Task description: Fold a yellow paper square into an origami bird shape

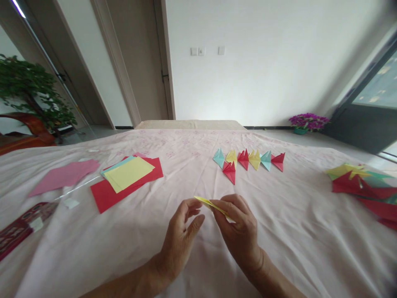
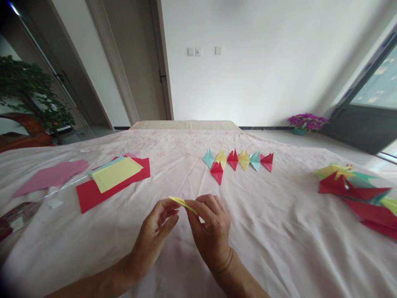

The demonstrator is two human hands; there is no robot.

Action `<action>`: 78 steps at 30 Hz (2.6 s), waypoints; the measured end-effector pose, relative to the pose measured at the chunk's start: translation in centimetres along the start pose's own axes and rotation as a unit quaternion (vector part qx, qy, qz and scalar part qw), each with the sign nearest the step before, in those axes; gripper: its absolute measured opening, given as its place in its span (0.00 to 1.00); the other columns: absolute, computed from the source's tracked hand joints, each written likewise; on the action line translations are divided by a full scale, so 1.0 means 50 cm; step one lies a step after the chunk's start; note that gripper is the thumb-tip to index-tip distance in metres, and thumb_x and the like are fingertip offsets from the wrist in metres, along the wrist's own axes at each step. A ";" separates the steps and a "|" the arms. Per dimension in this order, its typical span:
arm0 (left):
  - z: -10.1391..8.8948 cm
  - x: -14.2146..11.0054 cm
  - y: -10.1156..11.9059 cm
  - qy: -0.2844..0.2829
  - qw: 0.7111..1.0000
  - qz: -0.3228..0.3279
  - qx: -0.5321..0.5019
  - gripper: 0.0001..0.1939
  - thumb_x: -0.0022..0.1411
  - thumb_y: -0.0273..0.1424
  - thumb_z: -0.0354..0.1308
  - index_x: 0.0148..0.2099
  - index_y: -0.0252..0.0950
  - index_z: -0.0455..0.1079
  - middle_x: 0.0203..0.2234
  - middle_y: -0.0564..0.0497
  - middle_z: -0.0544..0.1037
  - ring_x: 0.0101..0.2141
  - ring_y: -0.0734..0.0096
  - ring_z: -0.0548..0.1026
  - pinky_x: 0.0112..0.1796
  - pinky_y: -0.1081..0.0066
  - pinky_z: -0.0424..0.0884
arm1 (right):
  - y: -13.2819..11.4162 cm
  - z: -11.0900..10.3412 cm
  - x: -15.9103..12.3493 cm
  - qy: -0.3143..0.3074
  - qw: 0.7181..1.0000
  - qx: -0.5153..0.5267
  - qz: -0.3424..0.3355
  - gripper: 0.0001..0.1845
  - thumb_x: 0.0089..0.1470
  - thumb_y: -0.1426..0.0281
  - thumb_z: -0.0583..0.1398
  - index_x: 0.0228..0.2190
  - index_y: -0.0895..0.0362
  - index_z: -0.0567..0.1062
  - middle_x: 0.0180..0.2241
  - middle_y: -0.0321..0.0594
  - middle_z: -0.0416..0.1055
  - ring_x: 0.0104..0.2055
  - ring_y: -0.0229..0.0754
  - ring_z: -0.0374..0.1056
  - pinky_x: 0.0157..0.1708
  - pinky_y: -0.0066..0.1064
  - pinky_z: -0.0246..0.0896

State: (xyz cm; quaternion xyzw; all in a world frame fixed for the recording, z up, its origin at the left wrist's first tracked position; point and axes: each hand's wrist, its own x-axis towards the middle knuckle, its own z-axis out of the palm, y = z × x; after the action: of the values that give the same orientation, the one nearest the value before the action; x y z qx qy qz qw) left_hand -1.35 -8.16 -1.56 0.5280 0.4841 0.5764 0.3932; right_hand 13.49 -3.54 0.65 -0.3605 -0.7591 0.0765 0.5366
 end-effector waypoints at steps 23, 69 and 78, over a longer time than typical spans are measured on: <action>0.025 -0.024 0.013 -0.008 0.998 -0.006 -0.058 0.24 0.66 0.39 0.52 0.61 0.39 0.60 0.53 0.44 0.72 0.57 0.57 0.65 0.56 0.61 0.65 | -0.030 0.037 -0.031 -0.102 0.991 0.075 0.039 0.26 0.51 0.79 0.58 0.51 0.51 0.71 0.42 0.45 0.70 0.42 0.45 0.69 0.39 0.38 0.70; -0.050 0.057 0.020 -0.118 0.974 0.109 0.160 0.08 0.67 0.37 0.53 0.42 0.38 0.66 0.34 0.52 0.73 0.35 0.71 0.72 0.36 0.73 0.67 | 0.009 -0.054 0.069 -0.254 0.965 0.047 0.045 0.07 0.54 0.79 0.60 0.29 0.55 0.73 0.32 0.37 0.69 0.33 0.37 0.67 0.33 0.27 0.61; -0.048 0.051 0.023 -0.093 0.945 0.182 0.254 0.04 0.64 0.32 0.57 0.39 0.37 0.70 0.35 0.50 0.75 0.38 0.68 0.73 0.40 0.69 0.67 | 0.007 -0.049 0.058 -0.294 0.955 0.001 0.037 0.07 0.59 0.75 0.57 0.29 0.55 0.72 0.32 0.36 0.69 0.33 0.37 0.67 0.33 0.27 0.59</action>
State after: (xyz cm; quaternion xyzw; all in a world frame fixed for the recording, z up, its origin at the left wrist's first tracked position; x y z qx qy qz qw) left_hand -4.03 -6.29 0.19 0.7410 0.4708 0.4445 0.1780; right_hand 15.30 -2.13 3.72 -0.3497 -0.8693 0.1994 0.2869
